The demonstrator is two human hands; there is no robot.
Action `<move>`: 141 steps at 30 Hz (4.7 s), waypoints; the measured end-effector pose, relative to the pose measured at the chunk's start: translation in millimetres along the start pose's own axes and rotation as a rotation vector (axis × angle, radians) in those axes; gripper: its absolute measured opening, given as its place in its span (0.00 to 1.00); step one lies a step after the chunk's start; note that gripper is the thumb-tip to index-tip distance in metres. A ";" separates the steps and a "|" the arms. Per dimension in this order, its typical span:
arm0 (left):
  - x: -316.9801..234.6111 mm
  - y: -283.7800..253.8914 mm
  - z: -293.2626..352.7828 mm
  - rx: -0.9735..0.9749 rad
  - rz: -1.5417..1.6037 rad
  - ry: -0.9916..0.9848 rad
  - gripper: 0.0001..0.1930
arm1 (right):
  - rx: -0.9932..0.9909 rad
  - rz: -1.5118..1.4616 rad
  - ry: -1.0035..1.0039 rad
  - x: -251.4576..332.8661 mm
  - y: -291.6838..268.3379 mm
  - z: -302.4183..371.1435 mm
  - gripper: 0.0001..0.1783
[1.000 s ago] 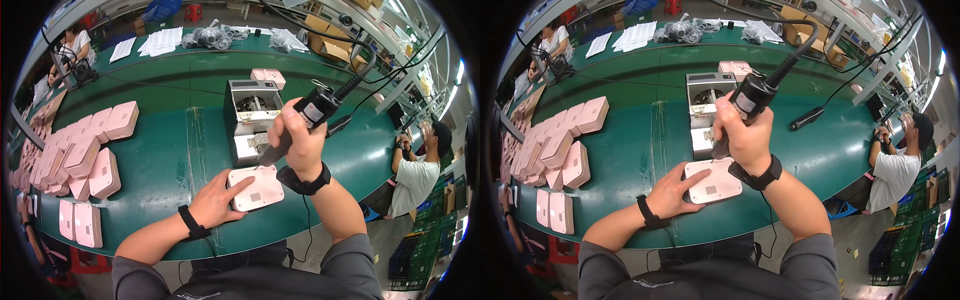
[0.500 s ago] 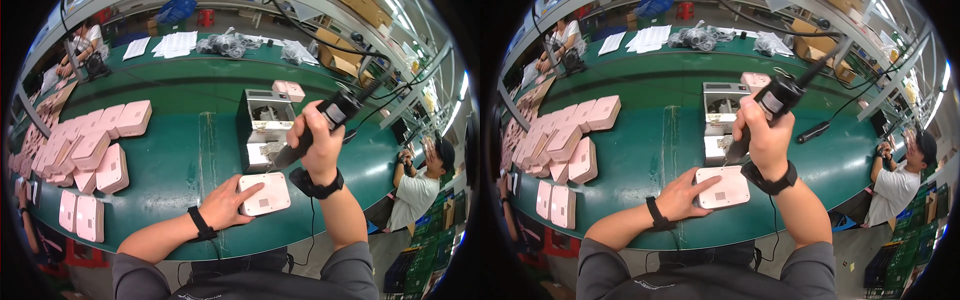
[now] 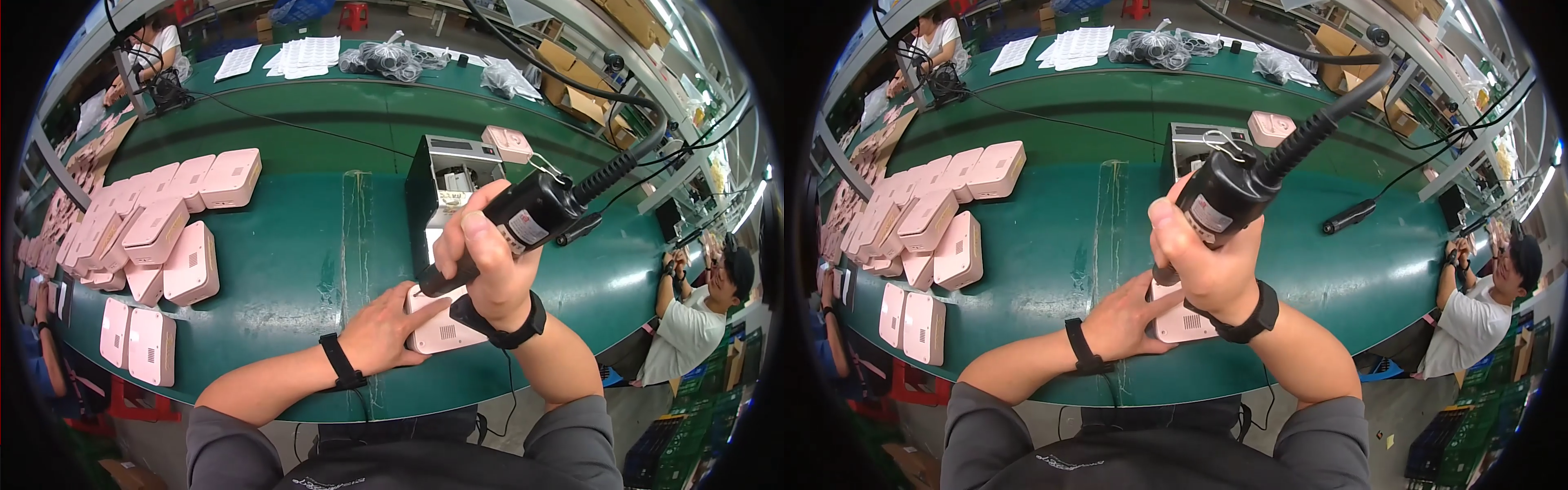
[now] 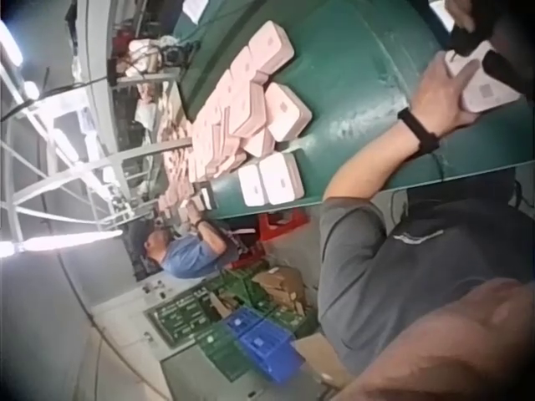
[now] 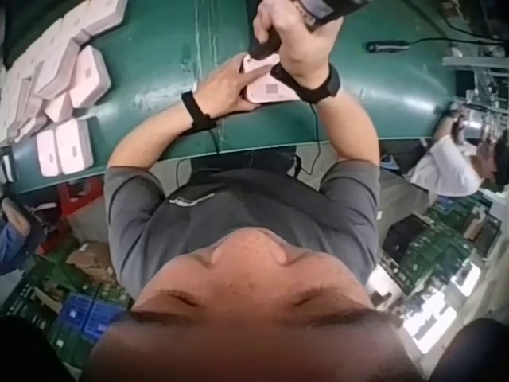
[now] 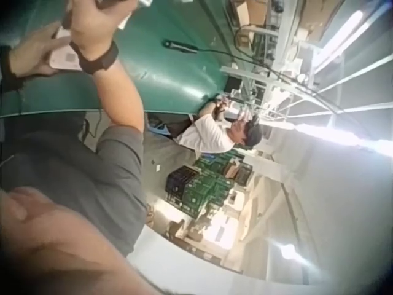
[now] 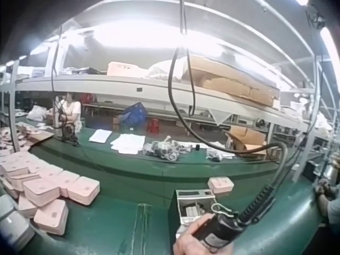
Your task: The person picks up a pink plastic housing, places it on the table, and uses a power screwdriver to drive screws into the back panel. After securing the screws, the person sets the housing aside and repeats the process with another pink housing.
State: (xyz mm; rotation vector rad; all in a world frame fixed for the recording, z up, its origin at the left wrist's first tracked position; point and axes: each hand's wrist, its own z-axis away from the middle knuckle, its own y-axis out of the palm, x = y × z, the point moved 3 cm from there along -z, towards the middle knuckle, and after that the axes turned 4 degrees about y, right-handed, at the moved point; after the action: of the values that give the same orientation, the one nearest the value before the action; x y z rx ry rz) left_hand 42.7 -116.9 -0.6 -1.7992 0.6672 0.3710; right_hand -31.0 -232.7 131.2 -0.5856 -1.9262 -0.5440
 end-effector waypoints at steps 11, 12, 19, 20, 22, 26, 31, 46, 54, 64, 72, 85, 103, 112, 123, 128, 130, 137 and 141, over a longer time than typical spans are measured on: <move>0.9 1.8 -0.6 0.021 -0.007 0.033 0.44 | 0.029 -0.009 -0.017 -10.5 6.2 8.9 0.11; 2.2 3.8 0.0 0.011 -0.003 0.028 0.44 | 0.020 0.009 0.000 -10.7 8.5 9.1 0.11; 1.6 -17.0 -5.4 0.057 0.032 0.014 0.44 | -0.179 0.050 -0.173 21.6 -27.8 -4.0 0.08; 2.7 -22.1 -7.4 0.072 0.025 -0.018 0.43 | -0.226 0.058 -0.227 26.7 -39.5 -5.1 0.08; 5.2 -29.0 -11.2 0.105 0.010 -0.077 0.41 | -0.243 0.082 -0.245 31.1 -53.1 -12.4 0.08; 6.9 -23.8 -8.1 0.041 -0.015 -0.011 0.43 | -0.281 0.147 -0.226 22.4 -70.1 -23.9 0.09; 4.7 -26.4 -11.7 0.064 0.006 -0.036 0.43 | -0.279 0.168 -0.051 16.8 -70.8 -14.3 0.09; 4.5 -24.3 -13.3 0.057 -0.028 -0.046 0.43 | -0.231 0.072 -0.040 28.2 -81.0 58.3 0.09; 9.4 -27.3 -14.7 0.034 -0.019 -0.067 0.42 | -0.240 0.070 -0.040 6.7 -78.3 58.6 0.10; 0.2 -25.1 -11.5 0.037 -0.023 -0.019 0.47 | -0.294 0.036 -0.061 1.4 -70.6 44.4 0.16; -23.7 -16.6 -25.5 0.075 -0.020 -0.046 0.48 | -0.388 0.068 -0.184 56.9 -100.6 67.2 0.16; -25.0 -26.4 -33.0 0.135 -0.079 -0.044 0.44 | -0.494 0.227 -0.072 10.2 -141.7 86.0 0.15; 2.9 -6.1 -26.8 0.139 0.227 0.056 0.64 | -0.696 0.110 0.014 -3.8 -150.6 104.3 0.08; 20.1 -16.6 -25.1 0.194 0.436 -0.036 0.59 | -0.915 0.144 -0.025 0.9 -151.7 116.1 0.15; 47.5 -8.0 1.2 0.143 0.459 0.044 0.47 | -0.994 0.121 0.031 -2.9 -159.1 116.9 0.12; 56.9 -10.4 -12.4 0.105 0.518 -0.009 0.45 | -0.912 0.202 0.011 5.2 -137.7 74.9 0.12; 58.2 -8.2 -6.2 0.116 0.538 -0.028 0.44 | -0.771 0.213 -0.040 20.8 -111.6 56.2 0.13; 52.8 -17.1 -13.1 0.184 0.502 -0.058 0.43 | -0.555 0.180 -0.136 25.6 -56.7 -21.7 0.13; 51.1 -14.9 -14.2 0.197 0.449 -0.031 0.43 | -0.532 0.318 -0.068 14.6 -55.8 -29.6 0.13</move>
State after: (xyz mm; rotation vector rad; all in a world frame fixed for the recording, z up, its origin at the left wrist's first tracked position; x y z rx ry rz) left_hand 91.0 -140.1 -13.1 -1.4468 1.0511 0.6085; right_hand -50.1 -291.8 149.7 -1.2384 -1.6992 -0.8417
